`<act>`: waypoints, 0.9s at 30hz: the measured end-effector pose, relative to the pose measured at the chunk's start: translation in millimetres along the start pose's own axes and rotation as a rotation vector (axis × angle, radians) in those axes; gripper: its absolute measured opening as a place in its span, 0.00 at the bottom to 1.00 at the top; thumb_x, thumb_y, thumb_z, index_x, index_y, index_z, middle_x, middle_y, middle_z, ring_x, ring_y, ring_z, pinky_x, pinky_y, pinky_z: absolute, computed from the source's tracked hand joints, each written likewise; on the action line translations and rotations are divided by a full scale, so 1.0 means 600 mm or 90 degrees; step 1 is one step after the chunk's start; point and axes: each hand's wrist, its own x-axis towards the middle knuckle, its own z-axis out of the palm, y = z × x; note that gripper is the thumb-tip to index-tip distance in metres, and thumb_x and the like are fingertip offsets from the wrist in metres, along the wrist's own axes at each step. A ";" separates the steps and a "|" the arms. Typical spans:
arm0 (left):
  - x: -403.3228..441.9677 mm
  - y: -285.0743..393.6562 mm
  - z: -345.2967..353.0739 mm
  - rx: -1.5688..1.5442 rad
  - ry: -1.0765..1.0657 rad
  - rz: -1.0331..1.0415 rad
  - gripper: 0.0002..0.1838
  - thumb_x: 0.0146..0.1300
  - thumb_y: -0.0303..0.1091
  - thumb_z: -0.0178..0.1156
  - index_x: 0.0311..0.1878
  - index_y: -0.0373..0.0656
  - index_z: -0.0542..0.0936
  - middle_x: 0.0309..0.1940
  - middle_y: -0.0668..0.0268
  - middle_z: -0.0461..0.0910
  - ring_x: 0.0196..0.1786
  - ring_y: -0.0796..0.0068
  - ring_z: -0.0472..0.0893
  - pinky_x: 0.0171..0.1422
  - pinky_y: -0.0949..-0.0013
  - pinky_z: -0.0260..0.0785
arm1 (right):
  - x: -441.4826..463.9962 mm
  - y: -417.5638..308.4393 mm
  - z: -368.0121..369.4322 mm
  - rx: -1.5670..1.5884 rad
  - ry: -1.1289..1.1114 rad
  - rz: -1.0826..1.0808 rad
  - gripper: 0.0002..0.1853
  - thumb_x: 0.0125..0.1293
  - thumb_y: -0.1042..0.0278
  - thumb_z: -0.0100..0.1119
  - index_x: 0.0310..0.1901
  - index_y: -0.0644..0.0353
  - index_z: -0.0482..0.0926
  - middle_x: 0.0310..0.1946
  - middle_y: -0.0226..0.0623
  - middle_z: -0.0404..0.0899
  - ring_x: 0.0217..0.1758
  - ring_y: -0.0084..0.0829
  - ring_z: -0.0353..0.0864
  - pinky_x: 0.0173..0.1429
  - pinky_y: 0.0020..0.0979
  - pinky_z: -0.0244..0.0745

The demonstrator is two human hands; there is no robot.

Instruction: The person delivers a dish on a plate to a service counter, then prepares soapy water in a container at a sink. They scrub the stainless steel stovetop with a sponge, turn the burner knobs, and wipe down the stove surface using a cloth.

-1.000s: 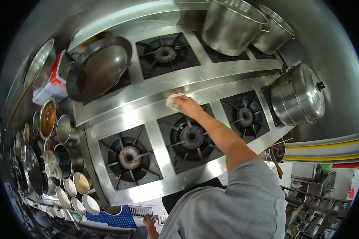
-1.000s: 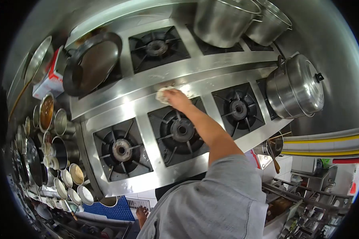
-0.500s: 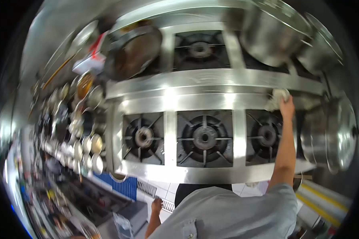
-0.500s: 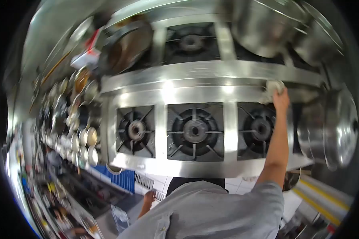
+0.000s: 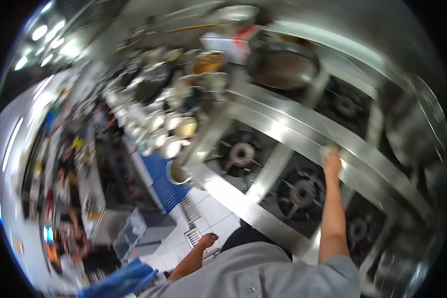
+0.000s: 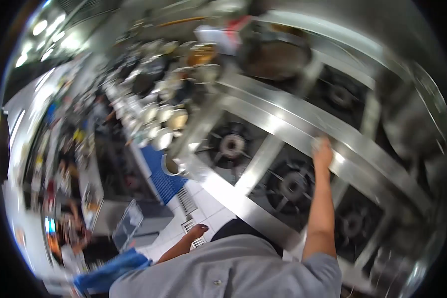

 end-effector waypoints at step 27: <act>0.047 -0.113 -0.013 -0.181 -0.029 0.058 0.14 0.65 0.38 0.57 0.46 0.37 0.82 0.31 0.64 0.83 0.24 0.78 0.77 0.26 0.73 0.69 | 0.105 -0.290 0.096 -0.192 0.239 -0.168 0.32 0.65 0.59 0.48 0.69 0.62 0.62 0.71 0.46 0.60 0.76 0.47 0.53 0.79 0.49 0.39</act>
